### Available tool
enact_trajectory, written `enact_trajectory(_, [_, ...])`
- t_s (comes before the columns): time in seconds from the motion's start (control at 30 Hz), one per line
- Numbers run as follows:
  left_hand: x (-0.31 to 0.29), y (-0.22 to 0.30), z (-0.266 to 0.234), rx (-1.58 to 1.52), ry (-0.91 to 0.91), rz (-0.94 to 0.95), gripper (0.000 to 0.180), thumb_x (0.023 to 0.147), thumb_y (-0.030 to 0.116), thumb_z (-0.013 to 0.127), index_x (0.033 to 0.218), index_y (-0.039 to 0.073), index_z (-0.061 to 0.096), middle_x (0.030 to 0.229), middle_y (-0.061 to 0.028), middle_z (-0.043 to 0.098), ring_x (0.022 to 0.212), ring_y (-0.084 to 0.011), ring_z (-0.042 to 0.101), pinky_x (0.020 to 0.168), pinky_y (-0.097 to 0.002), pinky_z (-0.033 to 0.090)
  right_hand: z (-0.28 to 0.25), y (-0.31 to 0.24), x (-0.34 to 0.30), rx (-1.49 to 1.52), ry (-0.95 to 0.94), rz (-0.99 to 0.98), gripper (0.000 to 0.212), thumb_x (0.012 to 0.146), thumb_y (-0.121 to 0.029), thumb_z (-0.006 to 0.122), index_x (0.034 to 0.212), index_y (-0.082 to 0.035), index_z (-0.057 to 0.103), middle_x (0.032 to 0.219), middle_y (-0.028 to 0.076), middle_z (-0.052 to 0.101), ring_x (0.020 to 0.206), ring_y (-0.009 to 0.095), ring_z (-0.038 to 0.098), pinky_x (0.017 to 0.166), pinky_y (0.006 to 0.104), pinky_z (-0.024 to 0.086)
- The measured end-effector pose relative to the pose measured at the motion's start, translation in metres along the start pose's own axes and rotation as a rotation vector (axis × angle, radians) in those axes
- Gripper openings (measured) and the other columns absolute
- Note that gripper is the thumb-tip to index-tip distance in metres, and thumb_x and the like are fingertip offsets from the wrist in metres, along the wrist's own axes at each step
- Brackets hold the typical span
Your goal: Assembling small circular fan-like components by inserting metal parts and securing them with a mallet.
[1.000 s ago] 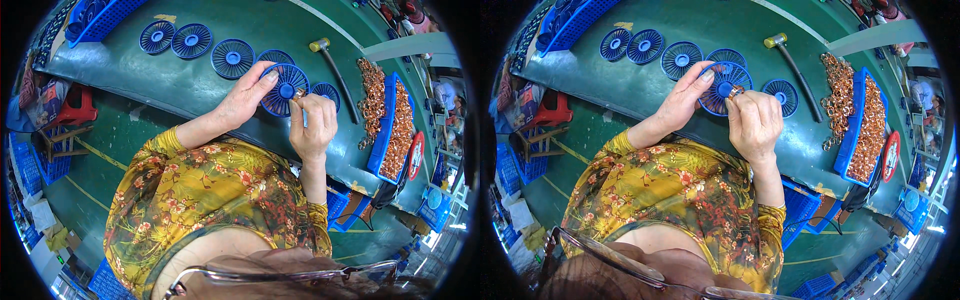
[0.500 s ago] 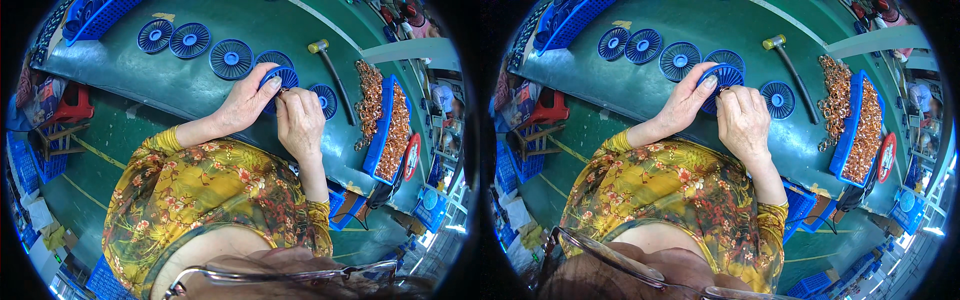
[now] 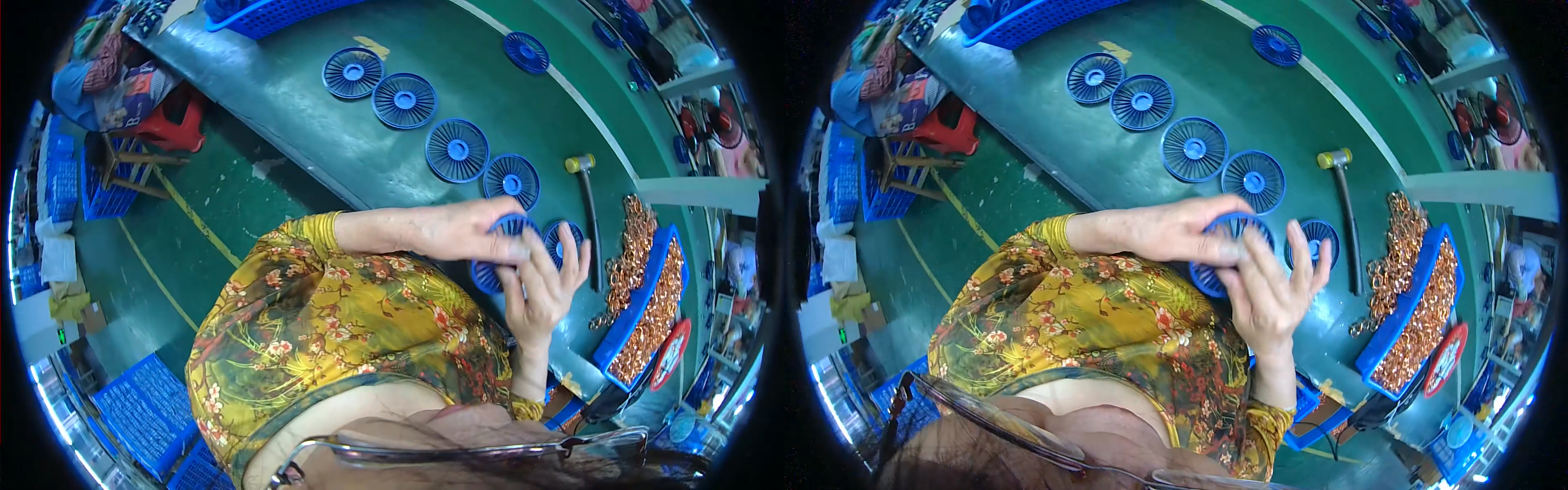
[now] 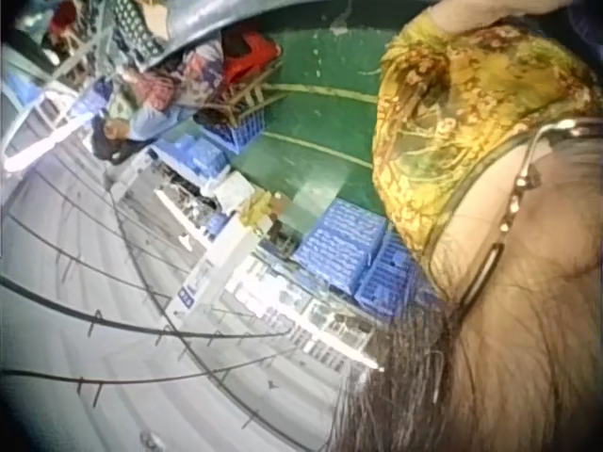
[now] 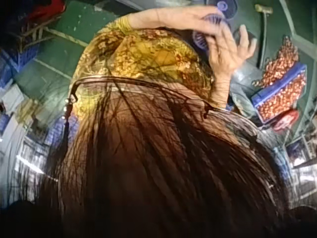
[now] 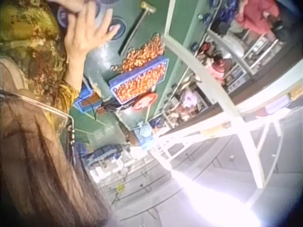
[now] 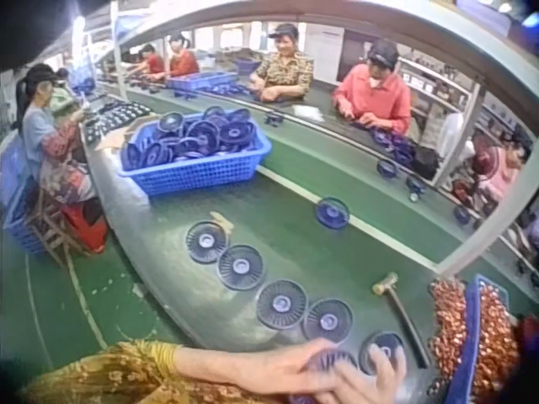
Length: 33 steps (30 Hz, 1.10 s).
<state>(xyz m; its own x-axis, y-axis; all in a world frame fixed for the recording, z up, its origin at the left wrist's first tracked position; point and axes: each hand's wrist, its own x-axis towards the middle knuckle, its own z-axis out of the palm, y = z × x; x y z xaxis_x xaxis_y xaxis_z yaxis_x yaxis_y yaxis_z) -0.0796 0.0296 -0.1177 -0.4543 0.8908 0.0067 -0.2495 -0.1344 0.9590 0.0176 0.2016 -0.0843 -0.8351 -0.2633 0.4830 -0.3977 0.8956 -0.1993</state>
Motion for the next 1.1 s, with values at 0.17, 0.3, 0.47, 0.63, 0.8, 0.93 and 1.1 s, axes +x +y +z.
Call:
enact_trajectory(0.17, [-0.01, -0.001, -0.003, 0.118, -0.096, -0.03, 0.056, 0.09, 0.03, 0.064, 0.129, -0.001, 0.037, 0.106, -0.0105, 0.057, 0.094, -0.0113, 0.057, 0.08, -0.0285, 0.05, 0.005, 0.01, -0.012, 0.226, -0.044, -0.064, 0.031, 0.075, -0.022, 0.074, 0.103, -0.011, 0.071, 0.12, 0.005, 0.063, 0.127, 0.037, 0.045, 0.108, 0.0565, 0.023])
enact_trajectory(0.3, [-0.015, 0.002, -0.011, 0.256, 0.069, 0.043, 0.05, 0.089, 0.023, 0.065, 0.127, 0.001, 0.043, 0.108, -0.0099, 0.057, 0.098, -0.0129, 0.057, 0.085, -0.0284, 0.047, 0.025, 0.023, -0.019, 0.632, -0.09, 0.192, 0.038, 0.08, -0.014, 0.068, 0.116, -0.006, 0.065, 0.133, 0.021, 0.051, 0.127, 0.04, 0.045, 0.106, 0.0462, 0.033])
enact_trajectory(0.47, [-0.048, 0.015, -0.089, 0.782, 0.97, 0.268, 0.039, 0.086, 0.02, 0.064, 0.118, 0.002, 0.05, 0.1, -0.015, 0.063, 0.083, -0.0236, 0.066, 0.072, -0.0332, 0.053, 0.021, 0.083, -0.028, 0.429, 0.172, 0.707, 0.037, 0.089, -0.013, 0.062, 0.122, 0.002, 0.058, 0.119, 0.017, 0.062, 0.112, 0.025, 0.058, 0.097, 0.0352, 0.042])
enact_trajectory(0.63, [-0.099, 0.006, -0.194, 1.379, 1.601, 0.344, 0.042, 0.088, 0.022, 0.065, 0.126, 0.014, 0.05, 0.093, -0.0164, 0.068, 0.079, -0.0314, 0.068, 0.068, -0.0396, 0.053, 0.02, 0.143, -0.059, -0.172, 0.019, 0.703, 0.035, 0.088, -0.018, 0.062, 0.118, -0.001, 0.06, 0.116, 0.02, 0.061, 0.105, 0.035, 0.059, 0.092, 0.0418, 0.046])
enact_trajectory(0.8, [-0.117, -0.006, -0.218, 1.674, 1.461, 0.171, 0.038, 0.084, 0.024, 0.068, 0.12, 0.026, 0.06, 0.081, -0.0075, 0.067, 0.07, -0.0273, 0.062, 0.064, -0.0399, 0.049, 0.025, 0.157, -0.062, -0.315, 0.034, 0.586, 0.032, 0.086, -0.015, 0.062, 0.116, -0.003, 0.06, 0.104, 0.017, 0.061, 0.097, 0.033, 0.057, 0.085, 0.0425, 0.045])
enact_trajectory(0.93, [-0.117, -0.013, -0.223, 1.69, 1.293, 0.076, 0.031, 0.082, 0.025, 0.068, 0.113, 0.022, 0.066, 0.111, -0.0041, 0.066, 0.099, -0.0272, 0.056, 0.087, -0.0397, 0.044, 0.018, 0.154, -0.054, -0.303, -0.028, 0.566, 0.024, 0.087, -0.017, 0.06, 0.107, -0.004, 0.06, 0.096, 0.017, 0.059, 0.092, 0.034, 0.057, 0.08, 0.0445, 0.046])
enact_trajectory(1.1, [-0.119, -0.016, -0.221, 1.669, 1.301, 0.054, 0.037, 0.08, 0.029, 0.069, 0.115, 0.019, 0.065, 0.119, -0.0052, 0.063, 0.111, -0.0286, 0.052, 0.097, -0.0424, 0.038, 0.01, 0.117, -0.011, -0.003, -0.096, 0.552, 0.021, 0.089, -0.018, 0.056, 0.105, -0.004, 0.061, 0.096, 0.017, 0.06, 0.09, 0.035, 0.06, 0.078, 0.0415, 0.048])
